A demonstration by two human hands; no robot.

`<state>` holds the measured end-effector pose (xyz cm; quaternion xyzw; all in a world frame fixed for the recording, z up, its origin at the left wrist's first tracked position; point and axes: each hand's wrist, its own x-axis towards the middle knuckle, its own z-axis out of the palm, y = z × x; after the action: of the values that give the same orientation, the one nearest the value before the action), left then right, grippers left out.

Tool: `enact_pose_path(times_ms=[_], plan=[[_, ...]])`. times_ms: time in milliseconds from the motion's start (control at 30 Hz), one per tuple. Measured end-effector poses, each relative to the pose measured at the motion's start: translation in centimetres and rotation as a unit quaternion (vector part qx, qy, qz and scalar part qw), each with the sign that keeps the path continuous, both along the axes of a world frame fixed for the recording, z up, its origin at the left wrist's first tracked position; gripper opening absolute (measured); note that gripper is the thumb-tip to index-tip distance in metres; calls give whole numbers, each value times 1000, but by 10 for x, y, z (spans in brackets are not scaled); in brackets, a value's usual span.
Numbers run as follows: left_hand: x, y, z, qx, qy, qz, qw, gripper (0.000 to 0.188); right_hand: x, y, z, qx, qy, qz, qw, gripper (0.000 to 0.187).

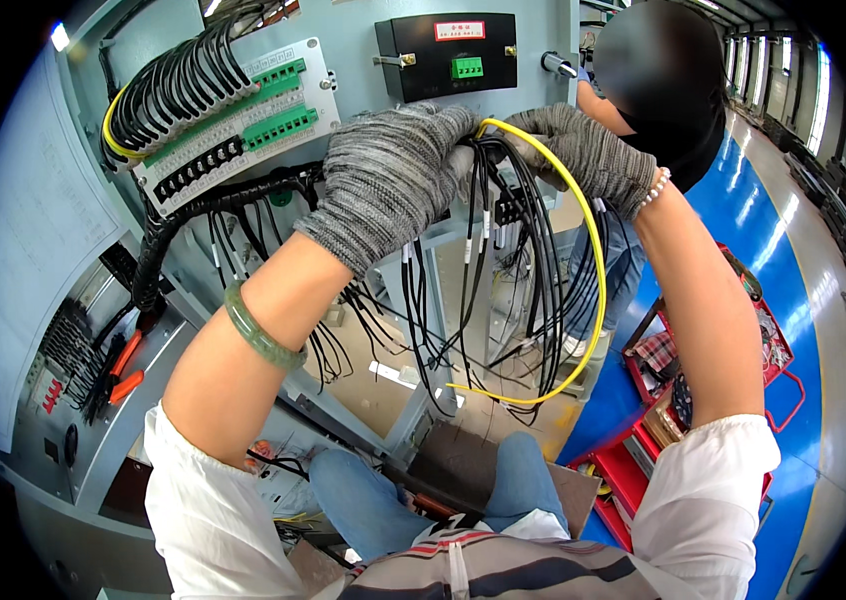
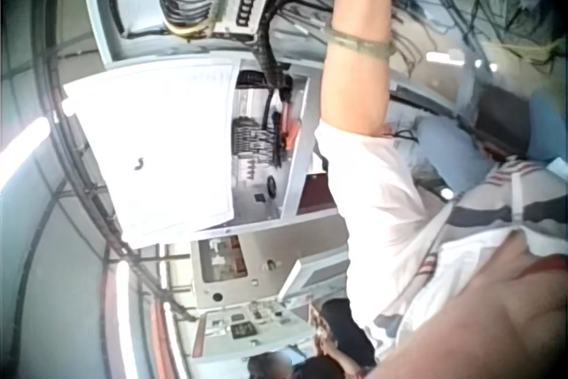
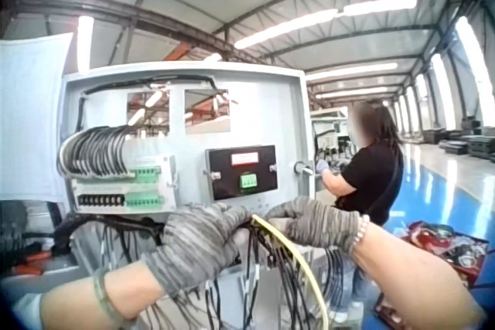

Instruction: The person organizes a bundle of black and yellow wires inside an open electrical cabinet. They repeatedly gather, separate, and align the wires with gloved hands, occasionally glancing at a schematic attached to the cabinet door.

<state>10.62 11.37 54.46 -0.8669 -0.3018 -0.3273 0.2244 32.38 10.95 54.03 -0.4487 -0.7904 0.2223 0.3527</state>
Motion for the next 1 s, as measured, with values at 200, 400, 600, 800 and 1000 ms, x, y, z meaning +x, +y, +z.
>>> enact_pose_path(times_ms=[200,400,600,800,1000], plan=[[4,4,-3,42,14,33,998,23,17,8,-2,-72,24,12,997,71],[8,9,-5,32,11,55,998,24,4,1,9,141,-240,-51,959,75],[2,15,-8,62,-5,25,998,26,-20,-15,18,53,-169,-74,981,47],[7,15,-8,25,4,29,999,26,-13,-17,14,16,-120,-58,991,51],[5,4,-1,41,10,42,998,27,-13,-24,16,167,-132,8,977,65]])
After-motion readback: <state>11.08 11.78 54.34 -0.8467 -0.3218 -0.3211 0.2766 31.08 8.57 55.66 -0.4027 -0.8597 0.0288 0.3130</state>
